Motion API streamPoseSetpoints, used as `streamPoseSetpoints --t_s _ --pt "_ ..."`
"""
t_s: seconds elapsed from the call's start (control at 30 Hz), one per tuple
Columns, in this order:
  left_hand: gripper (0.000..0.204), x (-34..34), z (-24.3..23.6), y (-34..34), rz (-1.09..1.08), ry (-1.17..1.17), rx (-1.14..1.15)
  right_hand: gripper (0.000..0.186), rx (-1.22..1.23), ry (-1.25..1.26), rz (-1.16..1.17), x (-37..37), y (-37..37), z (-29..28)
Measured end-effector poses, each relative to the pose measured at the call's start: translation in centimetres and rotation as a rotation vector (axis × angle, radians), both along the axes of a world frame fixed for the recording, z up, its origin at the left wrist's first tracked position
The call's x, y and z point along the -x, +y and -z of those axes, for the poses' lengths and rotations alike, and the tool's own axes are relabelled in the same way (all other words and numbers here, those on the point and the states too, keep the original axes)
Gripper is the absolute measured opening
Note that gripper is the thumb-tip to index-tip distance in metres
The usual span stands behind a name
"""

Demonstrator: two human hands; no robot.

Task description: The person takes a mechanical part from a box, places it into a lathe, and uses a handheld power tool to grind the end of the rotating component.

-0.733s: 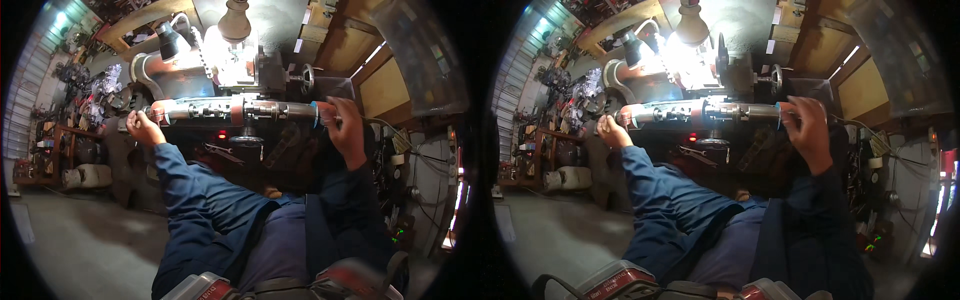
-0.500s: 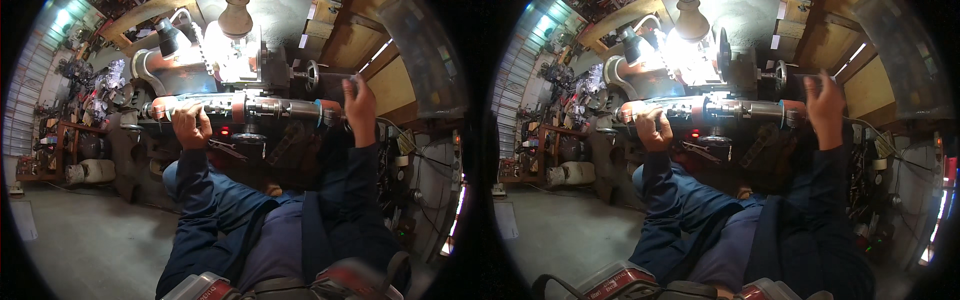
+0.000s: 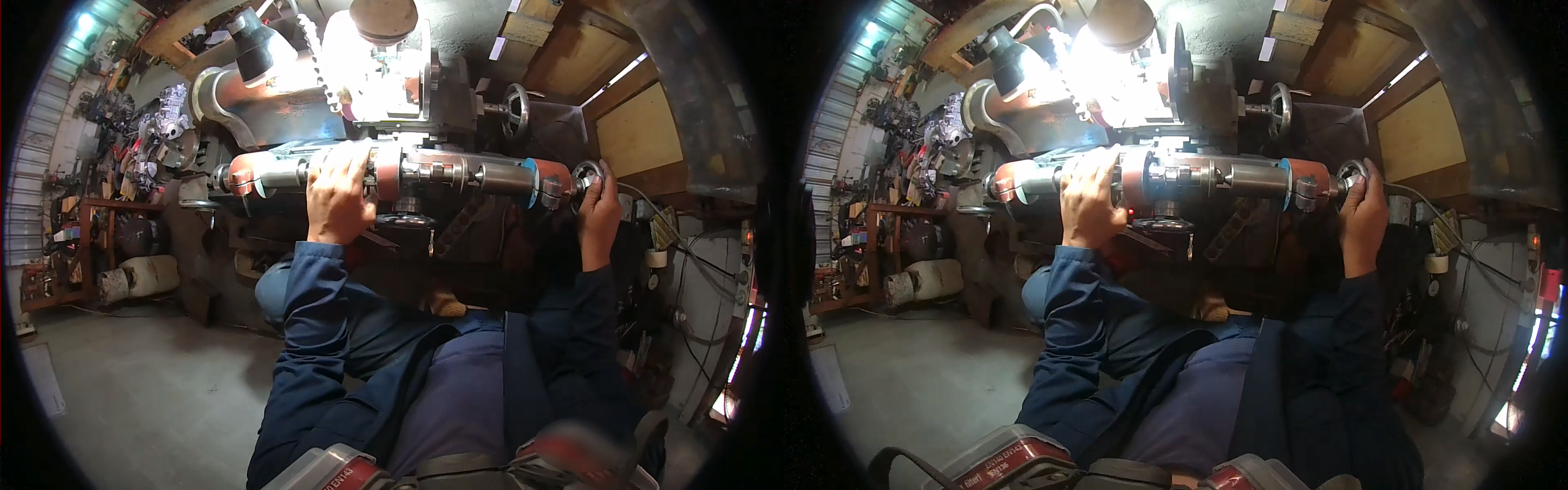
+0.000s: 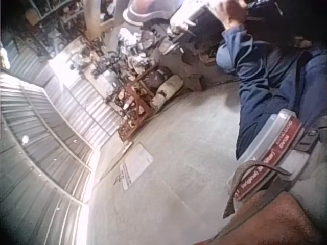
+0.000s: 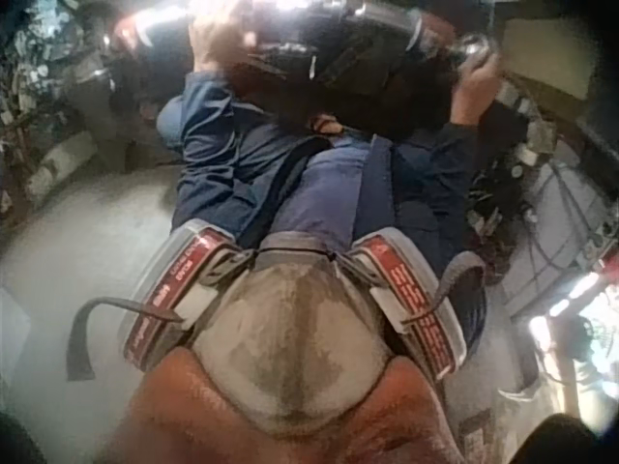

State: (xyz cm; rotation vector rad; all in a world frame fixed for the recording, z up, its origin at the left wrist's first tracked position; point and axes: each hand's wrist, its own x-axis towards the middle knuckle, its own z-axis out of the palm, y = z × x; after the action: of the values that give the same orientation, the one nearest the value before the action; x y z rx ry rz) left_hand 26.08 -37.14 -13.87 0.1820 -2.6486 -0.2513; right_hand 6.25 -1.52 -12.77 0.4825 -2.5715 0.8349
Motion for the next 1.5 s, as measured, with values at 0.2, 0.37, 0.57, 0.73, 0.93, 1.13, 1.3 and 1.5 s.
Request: streamPoseSetpoints --t_s 0.2,0.37,0.57,0.73,0.93,1.13,1.3,1.5 --pt "0.053 1.2 0.8 -0.3 -0.055 -0.005 0.136 0.032 -0.042 0.036 0.045 0.0 -0.4 -0.1" --pt "0.042 1.7 -0.2 0.1 -0.103 -0.168 0.117 0.035 -0.003 -0.061 0.026 -0.2 -0.4 -0.5" --pt "0.038 2.0 0.4 0.0 -0.106 -0.166 0.063 0.053 -0.156 0.172 -0.462 -3.1 -5.6 -4.5" --pt "0.05 1.8 1.9 -0.3 -0.116 -0.073 0.146 0.07 -0.398 -0.208 -0.804 -3.8 -12.7 -6.1" --pt "0.057 2.0 0.9 -0.1 -0.126 -0.156 0.134 0.047 -0.592 -0.231 -0.782 -2.5 -15.5 -2.4" --pt "0.055 2.1 -0.6 -0.2 -0.119 -0.329 0.03 0.046 -0.587 -0.067 -0.683 -3.7 -15.5 -2.1" --pt "0.053 2.1 -0.5 -0.3 -0.101 -0.285 0.048 0.046 -0.545 -0.018 -0.679 -3.9 -15.5 -2.0" --pt "0.056 1.7 0.2 -0.3 -0.11 -0.244 0.113 0.046 -0.545 -0.004 -0.67 -3.9 -15.5 -2.0"
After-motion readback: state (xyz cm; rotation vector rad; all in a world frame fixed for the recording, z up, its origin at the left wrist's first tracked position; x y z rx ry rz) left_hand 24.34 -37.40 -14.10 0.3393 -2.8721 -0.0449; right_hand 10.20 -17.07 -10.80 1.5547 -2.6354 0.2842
